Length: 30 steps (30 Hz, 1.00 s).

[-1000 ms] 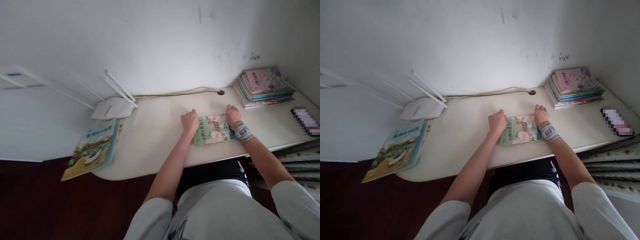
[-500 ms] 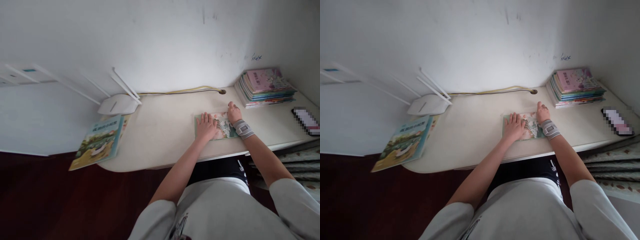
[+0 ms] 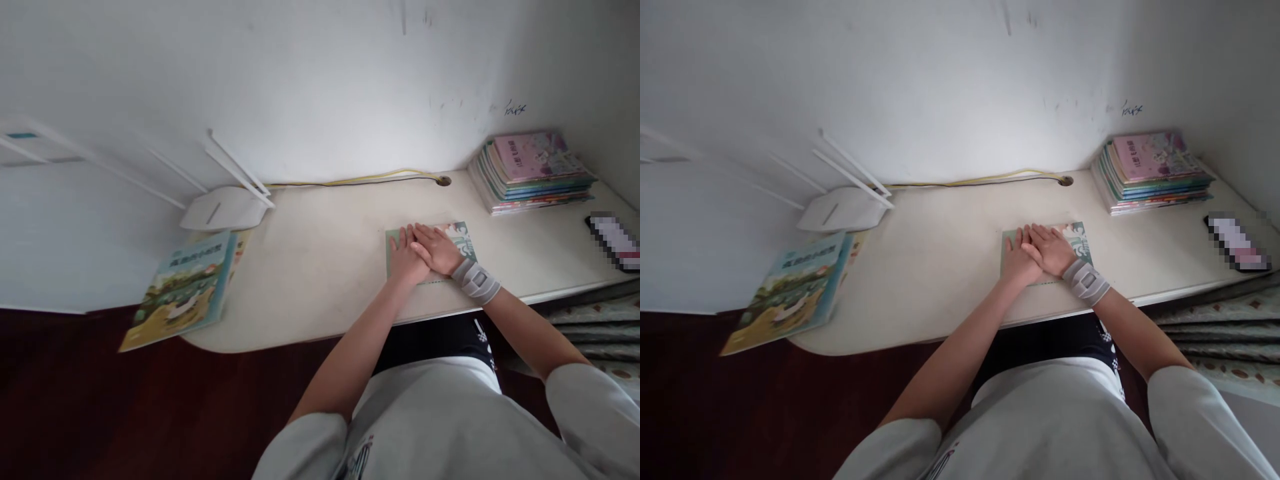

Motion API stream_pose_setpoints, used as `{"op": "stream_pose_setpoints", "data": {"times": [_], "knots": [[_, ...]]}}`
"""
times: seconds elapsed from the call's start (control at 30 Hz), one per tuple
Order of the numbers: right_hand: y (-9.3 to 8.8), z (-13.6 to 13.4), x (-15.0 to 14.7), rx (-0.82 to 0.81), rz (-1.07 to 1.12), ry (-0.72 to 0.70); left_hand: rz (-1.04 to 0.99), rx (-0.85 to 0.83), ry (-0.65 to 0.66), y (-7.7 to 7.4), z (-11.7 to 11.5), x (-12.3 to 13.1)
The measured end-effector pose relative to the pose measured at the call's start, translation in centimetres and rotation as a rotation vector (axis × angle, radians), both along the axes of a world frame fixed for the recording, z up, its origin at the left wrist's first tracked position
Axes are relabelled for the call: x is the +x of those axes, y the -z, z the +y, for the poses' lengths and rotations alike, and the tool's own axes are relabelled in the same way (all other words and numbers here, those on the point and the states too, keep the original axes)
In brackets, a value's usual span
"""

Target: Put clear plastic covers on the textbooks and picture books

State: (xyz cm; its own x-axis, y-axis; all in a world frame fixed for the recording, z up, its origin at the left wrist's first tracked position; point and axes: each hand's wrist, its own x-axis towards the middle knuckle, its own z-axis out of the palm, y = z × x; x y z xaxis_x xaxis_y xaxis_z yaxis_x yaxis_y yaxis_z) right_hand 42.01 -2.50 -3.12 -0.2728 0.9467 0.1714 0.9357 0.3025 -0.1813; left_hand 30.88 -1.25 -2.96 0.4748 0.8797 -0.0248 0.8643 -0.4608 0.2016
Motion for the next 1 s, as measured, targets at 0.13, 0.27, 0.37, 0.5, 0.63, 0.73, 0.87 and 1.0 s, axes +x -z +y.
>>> {"op": "stream_pose_setpoints", "data": {"times": [0.13, 0.27, 0.37, 0.5, 0.63, 0.73, 0.87, 1.0], "knots": [[0.3, 0.2, 2.9, -0.031, -0.116, 0.090, -0.021, 0.020, -0.027, 0.1, 0.3, -0.4], [0.5, 0.2, 5.1, -0.036, -0.145, 0.185, -0.042, 0.033, -0.070, 0.4, 1.2, -1.7], [0.8, 0.1, 6.0, -0.027, -0.131, 0.217, -0.036, 0.008, -0.145, 0.6, 2.0, -3.2], [1.1, 0.0, 6.4, -0.015, -0.122, 0.217, -0.024, 0.011, -0.214, 1.0, 2.4, -4.2], [0.9, -0.2, 6.2, 0.003, -0.131, 0.244, -0.048, 0.059, -0.317, 1.2, 2.1, -4.2], [0.7, -0.2, 6.0, 0.036, -0.148, 0.240, -0.123, 0.046, -0.338, 1.1, 2.3, -4.5], [0.2, 0.4, 5.9, 0.087, -0.142, 0.193, -0.482, 0.038, -0.382, 0.7, 3.2, -5.1], [-0.5, 1.1, 5.4, 0.153, -0.097, 0.126, -0.961, -0.121, -0.402, 0.1, 3.9, -5.3]]}}
